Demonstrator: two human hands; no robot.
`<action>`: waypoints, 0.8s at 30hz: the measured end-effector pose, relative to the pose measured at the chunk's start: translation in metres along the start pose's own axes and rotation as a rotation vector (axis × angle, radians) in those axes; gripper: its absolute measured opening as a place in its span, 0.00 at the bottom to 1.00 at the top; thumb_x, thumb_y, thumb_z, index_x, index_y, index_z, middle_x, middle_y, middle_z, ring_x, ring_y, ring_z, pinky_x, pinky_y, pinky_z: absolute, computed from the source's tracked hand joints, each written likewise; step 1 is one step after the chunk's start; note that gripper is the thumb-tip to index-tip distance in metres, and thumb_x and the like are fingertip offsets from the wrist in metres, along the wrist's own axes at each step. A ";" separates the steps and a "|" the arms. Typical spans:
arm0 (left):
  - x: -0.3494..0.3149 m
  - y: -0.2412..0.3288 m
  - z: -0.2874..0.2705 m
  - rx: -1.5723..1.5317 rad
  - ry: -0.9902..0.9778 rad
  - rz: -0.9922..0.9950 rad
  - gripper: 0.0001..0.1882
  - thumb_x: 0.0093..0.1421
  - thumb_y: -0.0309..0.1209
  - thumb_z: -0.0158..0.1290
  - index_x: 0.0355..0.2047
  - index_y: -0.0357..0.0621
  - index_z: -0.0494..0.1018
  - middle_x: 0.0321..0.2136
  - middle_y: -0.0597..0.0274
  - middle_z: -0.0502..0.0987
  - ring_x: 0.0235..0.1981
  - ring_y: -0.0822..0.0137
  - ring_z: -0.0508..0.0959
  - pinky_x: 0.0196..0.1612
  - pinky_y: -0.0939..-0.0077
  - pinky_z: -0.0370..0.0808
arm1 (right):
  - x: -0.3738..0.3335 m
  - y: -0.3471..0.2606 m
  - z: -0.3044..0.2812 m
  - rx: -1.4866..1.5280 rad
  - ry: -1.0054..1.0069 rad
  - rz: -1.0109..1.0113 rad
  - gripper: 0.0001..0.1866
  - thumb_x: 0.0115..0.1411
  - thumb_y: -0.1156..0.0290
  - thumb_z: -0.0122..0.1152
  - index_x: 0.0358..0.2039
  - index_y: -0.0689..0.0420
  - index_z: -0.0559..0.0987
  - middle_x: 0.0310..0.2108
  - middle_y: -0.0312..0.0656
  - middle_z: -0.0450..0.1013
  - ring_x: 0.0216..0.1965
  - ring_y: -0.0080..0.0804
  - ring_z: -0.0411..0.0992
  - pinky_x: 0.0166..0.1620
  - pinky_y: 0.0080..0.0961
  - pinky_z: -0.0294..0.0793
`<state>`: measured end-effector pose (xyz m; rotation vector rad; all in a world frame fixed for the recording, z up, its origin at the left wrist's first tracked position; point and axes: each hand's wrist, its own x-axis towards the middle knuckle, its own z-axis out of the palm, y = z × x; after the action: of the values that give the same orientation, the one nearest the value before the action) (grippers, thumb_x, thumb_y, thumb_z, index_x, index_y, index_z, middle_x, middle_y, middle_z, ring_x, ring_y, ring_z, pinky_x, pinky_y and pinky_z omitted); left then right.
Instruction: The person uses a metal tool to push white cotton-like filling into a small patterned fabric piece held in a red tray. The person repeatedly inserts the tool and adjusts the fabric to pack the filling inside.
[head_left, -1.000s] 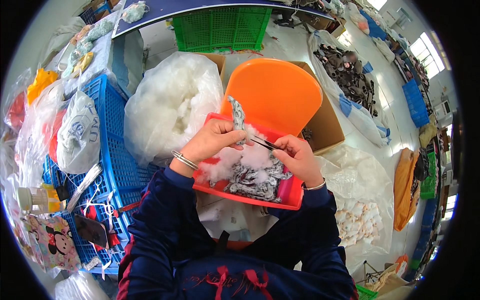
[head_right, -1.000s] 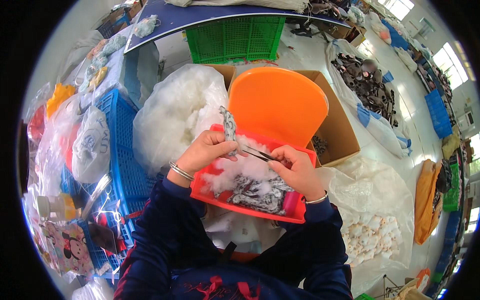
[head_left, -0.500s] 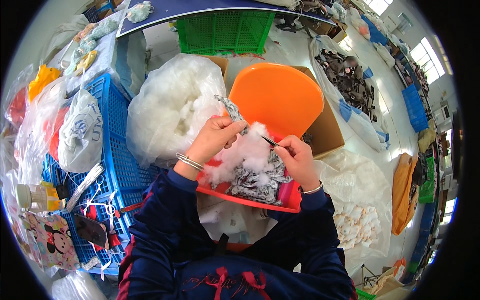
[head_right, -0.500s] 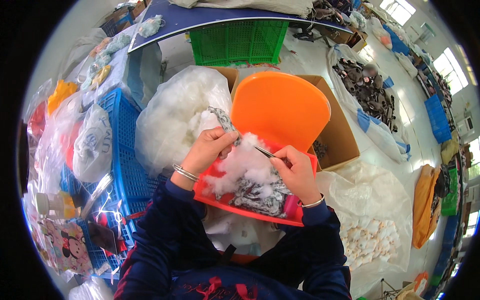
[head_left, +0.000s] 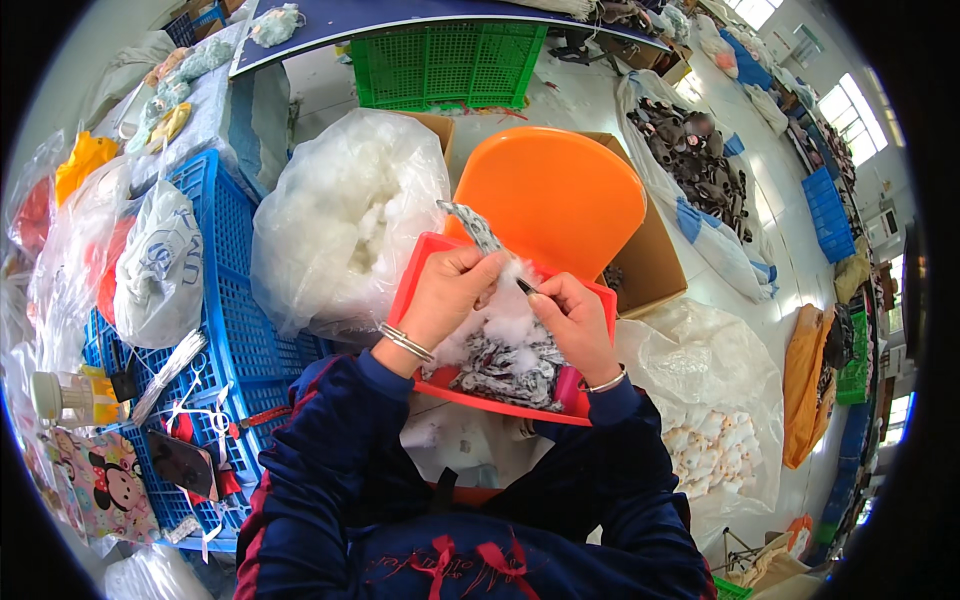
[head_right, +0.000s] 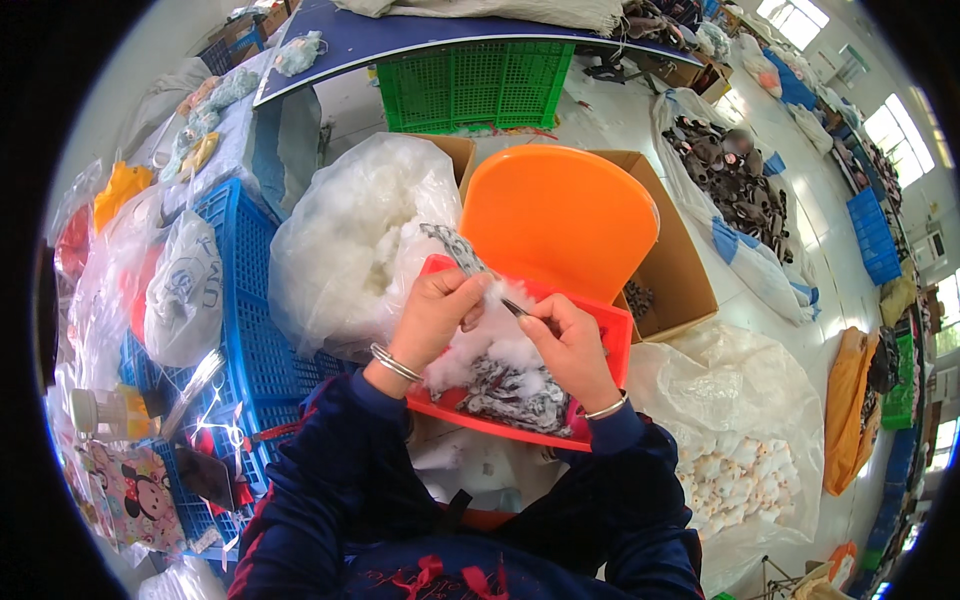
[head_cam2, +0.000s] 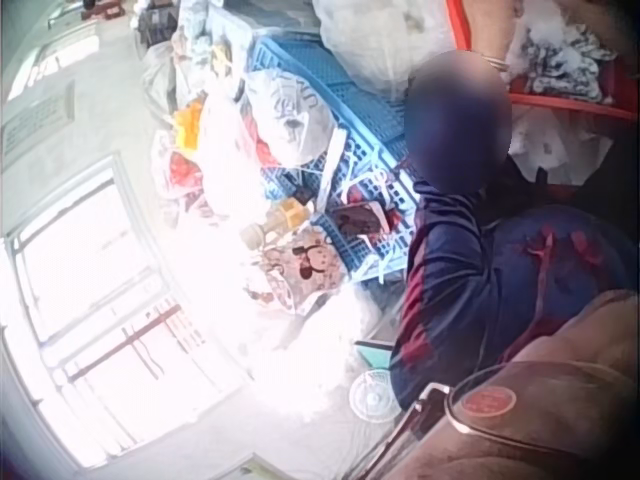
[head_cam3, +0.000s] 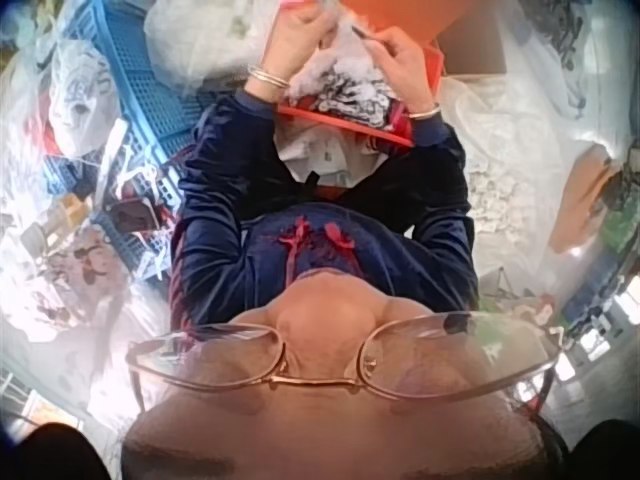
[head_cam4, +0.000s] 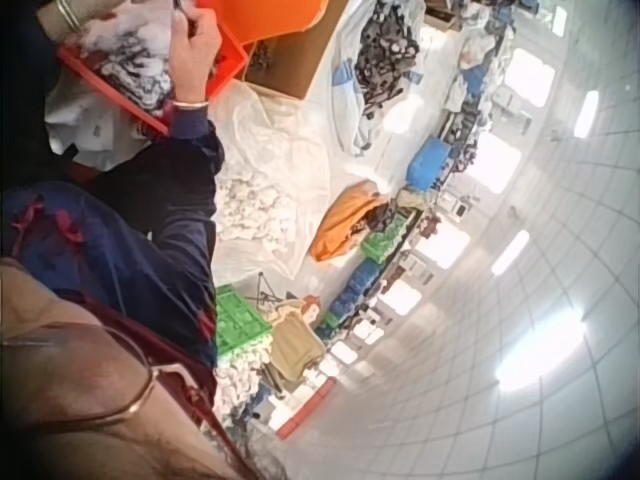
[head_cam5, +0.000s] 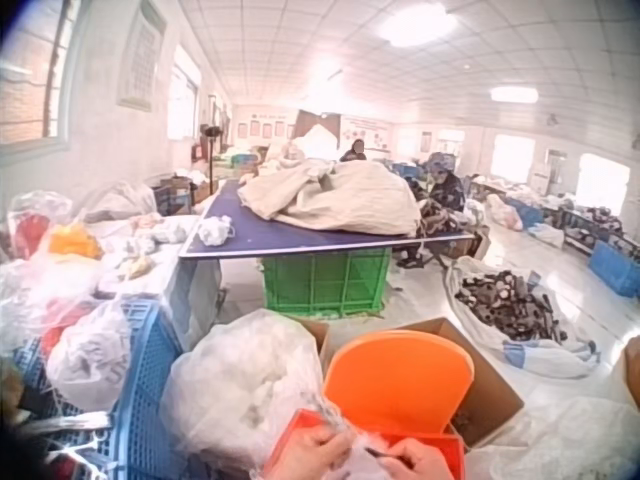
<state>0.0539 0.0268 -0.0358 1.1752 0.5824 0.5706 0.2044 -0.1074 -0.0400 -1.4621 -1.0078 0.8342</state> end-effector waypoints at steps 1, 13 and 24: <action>-0.002 -0.007 0.007 0.007 0.021 -0.005 0.17 0.65 0.34 0.53 0.20 0.40 0.71 0.14 0.68 0.69 0.16 0.78 0.68 0.21 0.81 0.65 | 0.000 -0.001 0.006 0.062 -0.001 0.029 0.05 0.62 0.76 0.60 0.32 0.61 0.72 0.24 0.27 0.67 0.25 0.11 0.60 0.27 0.13 0.60; 0.003 0.001 0.003 0.073 -0.049 0.022 0.21 0.67 0.38 0.51 0.18 0.42 0.73 0.15 0.67 0.71 0.16 0.77 0.69 0.22 0.81 0.65 | 0.003 -0.020 -0.014 -0.074 -0.063 0.056 0.05 0.62 0.75 0.61 0.34 0.62 0.74 0.25 0.29 0.70 0.26 0.11 0.64 0.29 0.12 0.64; 0.006 0.016 -0.017 -0.443 -0.094 -0.024 0.12 0.68 0.37 0.49 0.29 0.45 0.70 0.16 0.66 0.71 0.14 0.74 0.65 0.18 0.78 0.60 | 0.003 -0.017 -0.037 -0.137 -0.107 0.134 0.06 0.61 0.74 0.62 0.36 0.61 0.75 0.27 0.28 0.70 0.26 0.10 0.64 0.29 0.13 0.64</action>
<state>0.0446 0.0466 -0.0260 0.7701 0.3644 0.5845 0.2372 -0.1187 -0.0179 -1.6298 -1.0733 0.9642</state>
